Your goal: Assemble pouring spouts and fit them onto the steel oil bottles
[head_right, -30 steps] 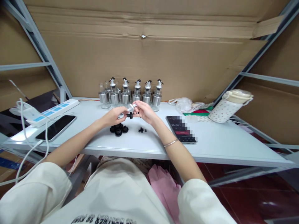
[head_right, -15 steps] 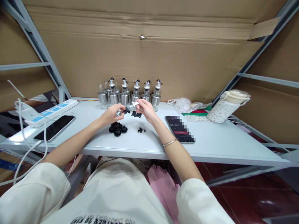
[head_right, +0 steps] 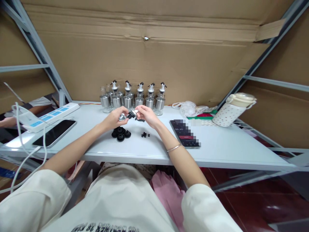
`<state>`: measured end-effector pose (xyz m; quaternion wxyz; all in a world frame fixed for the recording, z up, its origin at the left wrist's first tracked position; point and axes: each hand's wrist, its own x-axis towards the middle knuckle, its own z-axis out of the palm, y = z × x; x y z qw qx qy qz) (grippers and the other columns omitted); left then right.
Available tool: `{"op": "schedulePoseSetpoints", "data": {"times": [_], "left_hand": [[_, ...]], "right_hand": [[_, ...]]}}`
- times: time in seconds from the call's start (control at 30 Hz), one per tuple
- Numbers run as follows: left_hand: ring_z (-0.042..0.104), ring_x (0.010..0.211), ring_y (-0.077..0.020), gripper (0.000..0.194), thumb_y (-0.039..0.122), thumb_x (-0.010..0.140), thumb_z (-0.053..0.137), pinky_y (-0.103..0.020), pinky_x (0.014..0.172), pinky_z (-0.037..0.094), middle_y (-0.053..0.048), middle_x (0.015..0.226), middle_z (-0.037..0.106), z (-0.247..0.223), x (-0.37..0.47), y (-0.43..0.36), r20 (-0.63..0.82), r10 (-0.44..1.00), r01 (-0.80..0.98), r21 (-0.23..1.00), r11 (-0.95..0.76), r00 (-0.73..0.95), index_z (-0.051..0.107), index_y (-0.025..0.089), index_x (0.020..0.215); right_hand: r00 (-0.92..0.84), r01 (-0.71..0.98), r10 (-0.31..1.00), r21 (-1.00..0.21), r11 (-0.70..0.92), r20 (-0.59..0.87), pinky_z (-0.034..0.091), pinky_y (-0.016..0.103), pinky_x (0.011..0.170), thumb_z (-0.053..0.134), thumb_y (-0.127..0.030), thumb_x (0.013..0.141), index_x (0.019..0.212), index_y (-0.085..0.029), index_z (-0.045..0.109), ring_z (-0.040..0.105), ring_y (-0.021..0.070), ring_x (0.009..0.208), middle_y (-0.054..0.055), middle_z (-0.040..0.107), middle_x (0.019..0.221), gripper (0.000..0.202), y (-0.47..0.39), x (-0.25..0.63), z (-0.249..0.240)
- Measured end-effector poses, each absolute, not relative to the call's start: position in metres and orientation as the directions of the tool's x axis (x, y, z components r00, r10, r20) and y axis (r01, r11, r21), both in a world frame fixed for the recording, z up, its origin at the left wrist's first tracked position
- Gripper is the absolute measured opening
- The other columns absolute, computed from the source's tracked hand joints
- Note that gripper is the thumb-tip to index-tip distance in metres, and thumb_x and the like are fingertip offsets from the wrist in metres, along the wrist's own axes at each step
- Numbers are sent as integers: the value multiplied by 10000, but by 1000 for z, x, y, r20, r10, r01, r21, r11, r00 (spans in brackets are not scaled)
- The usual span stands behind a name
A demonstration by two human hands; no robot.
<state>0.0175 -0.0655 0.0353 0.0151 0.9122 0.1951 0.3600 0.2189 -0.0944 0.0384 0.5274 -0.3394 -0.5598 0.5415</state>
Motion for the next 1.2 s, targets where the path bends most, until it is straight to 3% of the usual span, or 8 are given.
{"op": "schedulePoseSetpoints", "data": {"times": [0.13, 0.2, 0.57, 0.83, 0.93, 1.03, 1.2], "left_hand": [[583, 901, -149, 429, 132, 744, 513, -271, 819, 474, -72, 1068, 588, 35, 18, -65, 629, 318, 270, 175, -947, 710, 445, 172, 1166], [580, 915, -151, 466, 96, 719, 500, -267, 826, 473, -71, 1065, 600, 34, 18, -64, 619, 302, 238, 186, -953, 725, 462, 165, 1178], [545, 728, -113, 252, 116, 602, 536, -226, 708, 467, 13, 786, 593, 31, 19, -60, 603, 420, 264, 333, -905, 679, 549, 153, 851], [614, 846, -131, 326, 181, 701, 493, -250, 801, 489, -32, 937, 654, 41, 25, -70, 606, 537, 174, 553, -815, 587, 560, 160, 1020], [619, 861, -139, 309, 234, 751, 489, -258, 790, 501, -51, 976, 650, 40, 26, -69, 584, 556, 157, 593, -790, 591, 566, 158, 1041], [608, 846, -144, 307, 246, 762, 505, -274, 788, 503, -52, 954, 638, 36, 26, -66, 586, 571, 221, 561, -798, 575, 591, 160, 1043], [614, 876, -163, 352, 339, 789, 556, -309, 833, 502, -77, 967, 641, 30, 26, -60, 561, 623, 197, 636, -746, 545, 592, 137, 1075]], "right_hand": [[-253, -183, 938, -964, 194, 237, 423, 230, 567, 718, -482, 678, 757, -178, 574, 468, 76, 508, -60, 503, 519, 346, -97, 216, 40], [-272, -179, 932, -964, 194, 238, 428, 234, 569, 722, -483, 672, 757, -177, 574, 474, 77, 504, -61, 507, 515, 350, -99, 215, 41], [-355, -158, 914, -976, 147, 195, 475, 270, 610, 726, -486, 675, 751, -176, 564, 519, 91, 509, -63, 501, 510, 358, -100, 208, 36], [-386, -291, 906, -955, 59, 173, 486, 267, 674, 736, -440, 677, 800, -210, 538, 525, 84, 567, -66, 515, 580, 327, -100, 211, 39], [-286, -184, 941, -974, 129, 179, 468, 245, 637, 715, -410, 680, 800, -206, 554, 543, 95, 657, -33, 568, 721, 286, -96, 212, 36], [-151, -15, 950, -962, 273, 272, 417, 211, 563, 667, -308, 692, 795, -187, 582, 484, 71, 606, -34, 547, 728, 180, -92, 215, 34], [-253, 53, 928, -954, 296, 274, 436, 229, 556, 638, -238, 654, 886, -186, 545, 523, 90, 606, -37, 563, 699, 255, -94, 217, 36]]}}
